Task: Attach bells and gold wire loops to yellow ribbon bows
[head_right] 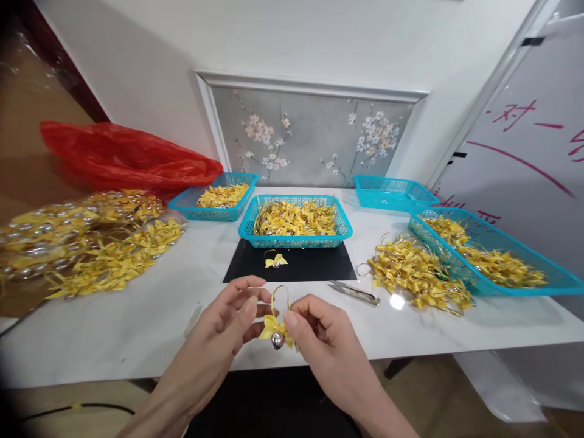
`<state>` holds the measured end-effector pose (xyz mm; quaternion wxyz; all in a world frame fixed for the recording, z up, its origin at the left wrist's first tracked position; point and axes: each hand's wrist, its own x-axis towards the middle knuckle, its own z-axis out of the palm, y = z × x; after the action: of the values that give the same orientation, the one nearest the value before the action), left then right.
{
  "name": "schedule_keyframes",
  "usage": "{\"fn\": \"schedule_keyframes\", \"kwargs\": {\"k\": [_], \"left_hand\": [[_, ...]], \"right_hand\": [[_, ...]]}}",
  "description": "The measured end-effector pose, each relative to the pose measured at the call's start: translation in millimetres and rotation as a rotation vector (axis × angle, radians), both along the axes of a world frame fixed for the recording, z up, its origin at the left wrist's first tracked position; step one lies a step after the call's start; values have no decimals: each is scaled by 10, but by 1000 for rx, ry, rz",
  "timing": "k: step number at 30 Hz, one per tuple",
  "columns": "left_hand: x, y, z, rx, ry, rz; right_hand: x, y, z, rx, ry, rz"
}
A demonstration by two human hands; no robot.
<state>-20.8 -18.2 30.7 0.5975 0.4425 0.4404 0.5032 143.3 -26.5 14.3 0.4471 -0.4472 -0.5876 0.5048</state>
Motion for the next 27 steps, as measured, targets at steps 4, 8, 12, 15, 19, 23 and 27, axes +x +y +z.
{"fn": "schedule_keyframes", "kwargs": {"k": [4,8,12,15,19,23,27], "left_hand": [[-14,-56,-27,-95,-49,-83],[12,-74,-53,-104,-91,-157],[17,-89,-68,-47,-104,-120],[5,-105,-62,-2,-47,-111],[21,-112,-50,-97,-126,-137],[60,-93,-58,-201,-320,-137],[45,-77,-74,-251,-384,-153]], "right_hand": [[-17,-27,-10,45,22,-49],[-47,-59,-29,86,32,-84],[-37,-91,-24,88,27,-82],[-13,-104,0,77,16,-54],[-5,-99,-27,43,82,-37],[-73,-109,-157,-83,347,-3],[-132,-113,-265,-158,565,-30]]}}
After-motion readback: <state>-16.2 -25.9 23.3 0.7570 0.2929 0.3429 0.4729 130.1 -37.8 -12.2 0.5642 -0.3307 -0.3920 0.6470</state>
